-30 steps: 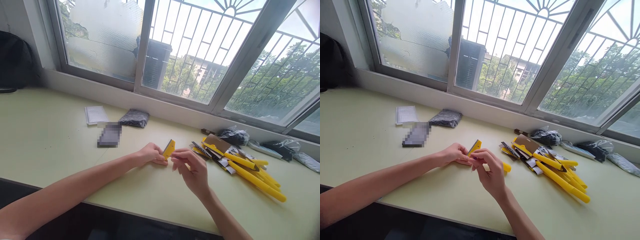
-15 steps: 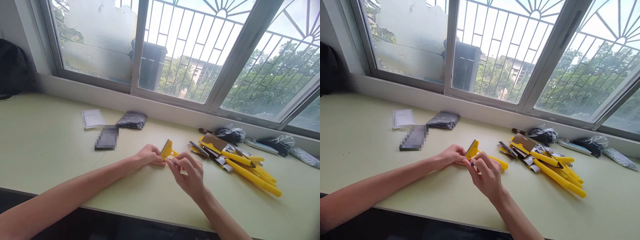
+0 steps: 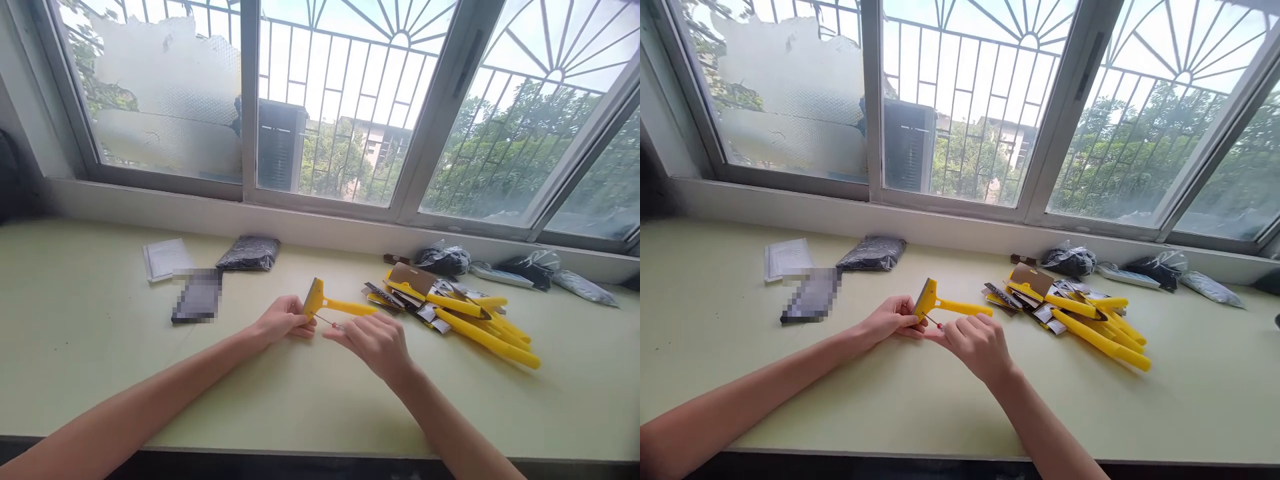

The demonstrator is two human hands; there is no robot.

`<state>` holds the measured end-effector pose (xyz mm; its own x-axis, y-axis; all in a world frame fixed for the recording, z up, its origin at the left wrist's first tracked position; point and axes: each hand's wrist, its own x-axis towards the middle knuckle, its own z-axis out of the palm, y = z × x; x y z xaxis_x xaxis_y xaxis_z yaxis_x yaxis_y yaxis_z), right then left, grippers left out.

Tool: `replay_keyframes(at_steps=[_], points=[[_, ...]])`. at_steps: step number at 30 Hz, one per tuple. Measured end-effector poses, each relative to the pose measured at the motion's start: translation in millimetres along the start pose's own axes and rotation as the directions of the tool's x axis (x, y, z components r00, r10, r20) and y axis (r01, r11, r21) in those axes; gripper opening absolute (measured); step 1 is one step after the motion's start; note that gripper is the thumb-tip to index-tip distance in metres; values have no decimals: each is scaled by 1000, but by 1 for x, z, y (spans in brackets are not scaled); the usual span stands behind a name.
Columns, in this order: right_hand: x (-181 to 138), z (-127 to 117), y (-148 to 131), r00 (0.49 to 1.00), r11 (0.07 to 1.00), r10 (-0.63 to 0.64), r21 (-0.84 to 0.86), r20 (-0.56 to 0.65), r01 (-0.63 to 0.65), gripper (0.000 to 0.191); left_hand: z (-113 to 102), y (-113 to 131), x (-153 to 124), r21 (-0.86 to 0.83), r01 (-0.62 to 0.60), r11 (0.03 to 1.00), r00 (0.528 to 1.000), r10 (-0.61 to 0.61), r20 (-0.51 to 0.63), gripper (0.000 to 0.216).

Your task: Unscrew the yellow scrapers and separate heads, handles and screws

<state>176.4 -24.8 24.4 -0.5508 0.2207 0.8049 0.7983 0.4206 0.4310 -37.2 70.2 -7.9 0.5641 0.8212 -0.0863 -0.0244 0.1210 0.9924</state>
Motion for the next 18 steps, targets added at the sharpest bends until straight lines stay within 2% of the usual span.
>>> replay_keyframes(at_steps=[3,8,14,18], points=[[-4,7,0,999,1000,7,-20,-37,-7,54,-1,2,-3,23,-43,999,999,44,-25,51],[-8,16,-7,988,986,140,-80,-64,-145,62,-2,3,-7,55,-136,989,989,138,-47,49],[-10,22,-22,966,962,258,-87,-14,-258,67,-5,0,-6,79,-186,979,980,191,-58,45],[-13,27,-28,928,928,363,-122,82,-352,74,-4,0,-6,93,-236,967,966,244,-87,42]])
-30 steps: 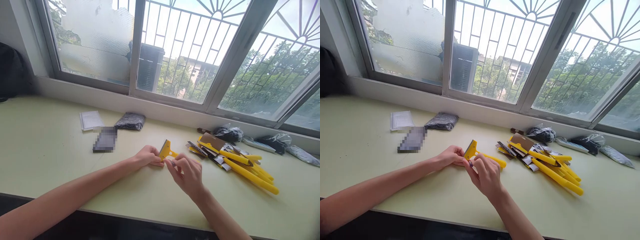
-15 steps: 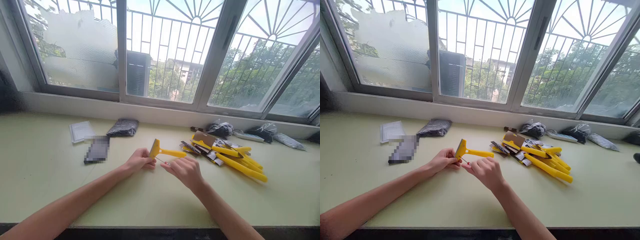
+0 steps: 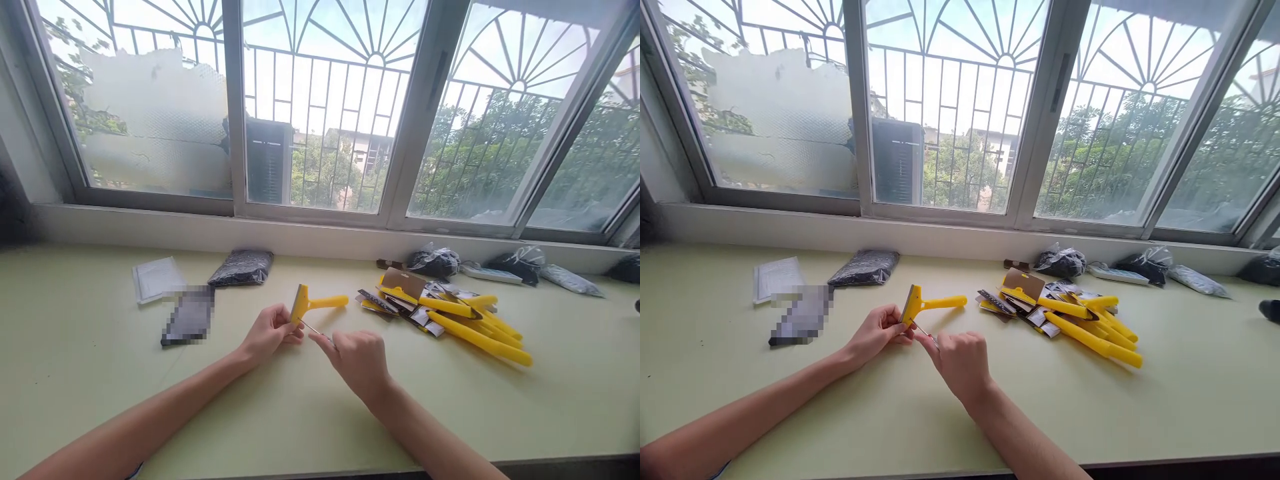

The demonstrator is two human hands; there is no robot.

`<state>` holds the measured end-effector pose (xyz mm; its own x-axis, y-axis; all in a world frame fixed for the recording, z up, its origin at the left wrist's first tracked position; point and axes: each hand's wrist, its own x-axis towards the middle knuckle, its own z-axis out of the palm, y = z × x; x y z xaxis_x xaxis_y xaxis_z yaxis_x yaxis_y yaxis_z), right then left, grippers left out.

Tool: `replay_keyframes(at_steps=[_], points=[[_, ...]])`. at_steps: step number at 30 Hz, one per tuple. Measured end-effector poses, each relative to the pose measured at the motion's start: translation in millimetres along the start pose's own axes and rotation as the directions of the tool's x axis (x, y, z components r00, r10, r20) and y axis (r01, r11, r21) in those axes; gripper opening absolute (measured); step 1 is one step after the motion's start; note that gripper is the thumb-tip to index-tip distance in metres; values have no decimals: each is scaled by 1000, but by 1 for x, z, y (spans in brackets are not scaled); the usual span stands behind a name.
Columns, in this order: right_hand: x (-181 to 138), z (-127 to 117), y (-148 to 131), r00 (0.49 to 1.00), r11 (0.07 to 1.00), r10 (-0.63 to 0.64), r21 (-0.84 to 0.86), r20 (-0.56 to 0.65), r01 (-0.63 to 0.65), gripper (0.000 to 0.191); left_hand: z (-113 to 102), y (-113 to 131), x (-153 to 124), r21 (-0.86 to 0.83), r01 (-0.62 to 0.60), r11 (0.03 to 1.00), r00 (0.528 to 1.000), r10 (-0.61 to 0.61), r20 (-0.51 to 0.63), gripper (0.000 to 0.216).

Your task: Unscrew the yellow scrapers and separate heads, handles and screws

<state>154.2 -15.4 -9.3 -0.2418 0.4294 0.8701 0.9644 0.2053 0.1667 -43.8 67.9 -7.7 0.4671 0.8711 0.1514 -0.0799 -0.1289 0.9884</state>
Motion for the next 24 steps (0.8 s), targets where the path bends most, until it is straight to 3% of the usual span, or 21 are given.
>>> replay_keyframes(at_steps=[4,8,12,14,18,24], points=[[-5,9,3,975,992,129,-22,179,-127,82,0,-1,1,25,-76,997,997,77,-26,36],[-6,15,3,861,921,284,129,423,-368,80,0,-6,1,72,-141,987,989,144,-45,28],[-1,18,2,651,664,400,285,645,-691,76,0,-8,2,105,-168,980,982,175,-68,24],[1,19,5,577,505,390,358,717,-785,75,1,-8,2,109,-181,977,980,189,-69,23],[6,15,7,489,261,332,420,807,-869,75,3,-8,3,107,-230,967,968,239,-74,24],[14,5,-1,273,-110,222,302,936,-947,72,9,-10,4,92,-333,938,923,345,-172,24]])
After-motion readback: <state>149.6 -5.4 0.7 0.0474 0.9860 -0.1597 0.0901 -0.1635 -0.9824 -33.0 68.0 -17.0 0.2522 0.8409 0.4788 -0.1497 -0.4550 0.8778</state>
